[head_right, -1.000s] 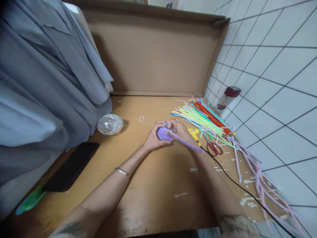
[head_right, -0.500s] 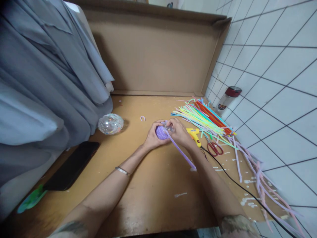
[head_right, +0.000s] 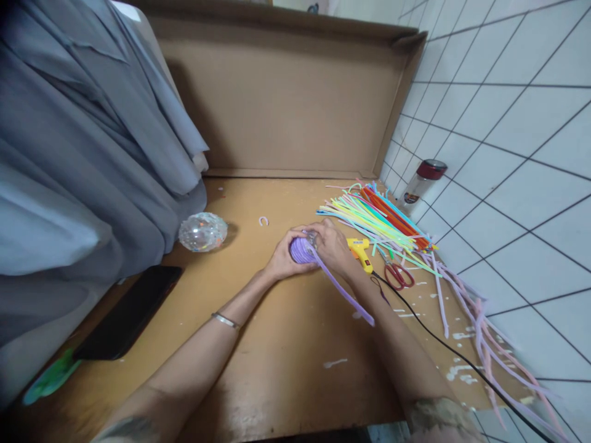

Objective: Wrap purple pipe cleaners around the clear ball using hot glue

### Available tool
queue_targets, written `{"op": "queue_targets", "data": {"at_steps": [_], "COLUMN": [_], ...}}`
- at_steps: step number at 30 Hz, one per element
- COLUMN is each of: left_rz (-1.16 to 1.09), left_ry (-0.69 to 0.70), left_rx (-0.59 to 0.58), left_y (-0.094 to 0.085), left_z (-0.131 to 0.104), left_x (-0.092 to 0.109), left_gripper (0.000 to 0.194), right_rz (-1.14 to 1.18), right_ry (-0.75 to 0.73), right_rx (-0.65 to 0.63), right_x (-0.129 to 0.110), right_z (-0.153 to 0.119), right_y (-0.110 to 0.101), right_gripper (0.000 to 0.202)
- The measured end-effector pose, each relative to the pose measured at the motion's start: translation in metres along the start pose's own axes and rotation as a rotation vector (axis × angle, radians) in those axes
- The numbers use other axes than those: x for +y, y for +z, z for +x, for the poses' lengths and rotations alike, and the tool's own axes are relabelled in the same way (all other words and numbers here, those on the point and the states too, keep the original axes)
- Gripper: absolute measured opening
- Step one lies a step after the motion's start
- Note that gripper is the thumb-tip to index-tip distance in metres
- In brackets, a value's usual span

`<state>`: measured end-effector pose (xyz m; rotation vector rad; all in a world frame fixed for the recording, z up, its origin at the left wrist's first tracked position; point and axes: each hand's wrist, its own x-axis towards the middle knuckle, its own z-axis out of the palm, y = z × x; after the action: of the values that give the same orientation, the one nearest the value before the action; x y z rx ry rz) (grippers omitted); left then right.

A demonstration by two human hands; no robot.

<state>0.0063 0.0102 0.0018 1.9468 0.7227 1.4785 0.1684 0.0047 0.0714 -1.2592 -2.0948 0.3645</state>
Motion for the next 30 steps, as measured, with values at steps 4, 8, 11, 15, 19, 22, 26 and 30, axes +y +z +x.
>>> {"op": "queue_targets", "data": {"at_steps": [4,8,11,15,19,22,26,30], "left_rz": [-0.009,0.009,0.026,0.015,0.026,0.019,-0.001,-0.011], "left_ry": [-0.006,0.003,0.000,0.020,0.012,-0.013,-0.037,-0.065], "left_rx": [-0.009,-0.005,-0.004,0.000,-0.002,-0.007,-0.003,0.006], "left_y": [0.0005,0.0013,0.0015,0.0008,0.0002,0.0002,0.0004,0.0002], "left_z": [0.0002,0.0000,-0.0001,0.0005,0.0009,0.0011,0.0011,0.0013], "left_x": [-0.0002,-0.0004,-0.0006,-0.0012,-0.0003,0.0007,0.0015,0.0020], "left_gripper": [0.066,0.066,0.066,0.066,0.066,0.067,0.067,0.068], "right_rz": [-0.015,-0.028,0.001,0.082,0.062,0.027,0.011,0.012], "right_ry": [-0.009,-0.006,-0.022,-0.051,-0.040,-0.013,-0.029,-0.041], "right_rx": [-0.013,-0.018,-0.030,-0.009,0.013,-0.012,-0.016,-0.015], "right_x": [-0.0001,-0.0006,0.0013,0.0051,0.0045,0.0017,0.0005,0.0015], "right_z": [-0.0006,0.0000,0.0009,0.0022,0.0016,0.0006,0.0005,0.0006], "right_y": [0.0005,-0.0001,-0.0012,-0.0016,-0.0001,0.0002,-0.0006,-0.0025], "right_gripper": [0.035,0.036,0.033,0.032,0.032,0.032,0.033,0.032]}}
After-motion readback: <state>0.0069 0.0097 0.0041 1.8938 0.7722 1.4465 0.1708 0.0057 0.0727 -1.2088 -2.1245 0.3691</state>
